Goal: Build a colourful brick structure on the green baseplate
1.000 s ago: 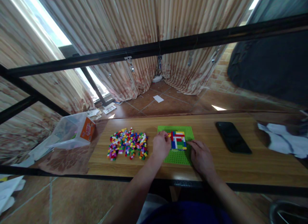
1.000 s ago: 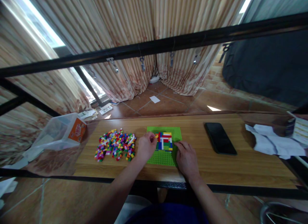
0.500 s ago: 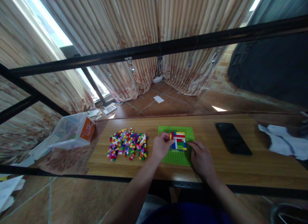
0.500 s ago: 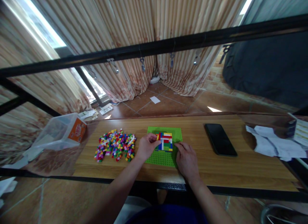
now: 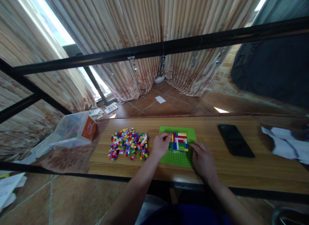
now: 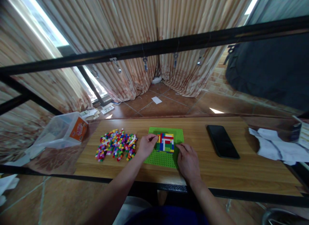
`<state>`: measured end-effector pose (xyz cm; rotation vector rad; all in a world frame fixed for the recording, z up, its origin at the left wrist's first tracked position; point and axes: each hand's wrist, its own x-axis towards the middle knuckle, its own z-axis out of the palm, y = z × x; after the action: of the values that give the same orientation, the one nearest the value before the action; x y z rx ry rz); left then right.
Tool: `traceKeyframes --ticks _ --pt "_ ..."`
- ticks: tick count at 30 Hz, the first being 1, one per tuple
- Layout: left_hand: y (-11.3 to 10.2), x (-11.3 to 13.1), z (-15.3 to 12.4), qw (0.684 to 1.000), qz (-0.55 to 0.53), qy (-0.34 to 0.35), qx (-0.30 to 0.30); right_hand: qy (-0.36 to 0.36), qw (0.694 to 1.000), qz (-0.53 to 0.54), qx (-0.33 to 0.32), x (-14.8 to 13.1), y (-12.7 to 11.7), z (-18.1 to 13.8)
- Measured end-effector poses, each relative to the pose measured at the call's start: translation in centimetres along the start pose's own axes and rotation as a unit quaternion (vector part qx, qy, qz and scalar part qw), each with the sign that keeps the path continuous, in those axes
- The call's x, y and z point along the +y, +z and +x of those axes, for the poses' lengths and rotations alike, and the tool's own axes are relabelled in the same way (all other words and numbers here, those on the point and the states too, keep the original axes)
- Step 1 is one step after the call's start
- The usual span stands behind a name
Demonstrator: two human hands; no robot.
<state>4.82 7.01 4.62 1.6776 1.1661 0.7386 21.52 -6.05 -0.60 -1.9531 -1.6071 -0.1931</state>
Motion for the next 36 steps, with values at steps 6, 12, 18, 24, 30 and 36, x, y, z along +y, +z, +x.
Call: traceKeyframes --ticks 6,12,18,24,30,36 --pt "0.7 -0.2 0.7 0.999 0.001 -0.026 0.026 0.004 1.000 0.001 -0.003 -0.1 -0.1 0.0" --pt "0.9 0.0 0.9 0.999 0.001 -0.045 0.029 0.004 1.000 -0.002 -0.004 -0.1 -0.2 0.0" --pt "0.9 0.3 0.7 0.998 0.016 -0.053 0.033 0.013 1.000 -0.005 -0.011 -0.2 -0.3 -0.1" --pt "1.2 0.4 0.6 0.998 0.013 -0.054 0.038 0.018 1.000 0.004 -0.020 -0.1 -0.2 -0.2" --pt "1.1 -0.1 0.8 0.998 0.001 -0.047 0.030 0.005 1.000 0.008 -0.017 0.4 0.0 -0.2" --pt "-0.5 0.5 -1.0 0.998 -0.032 -0.001 0.055 -0.009 1.000 0.005 -0.013 0.5 -0.1 -0.2"
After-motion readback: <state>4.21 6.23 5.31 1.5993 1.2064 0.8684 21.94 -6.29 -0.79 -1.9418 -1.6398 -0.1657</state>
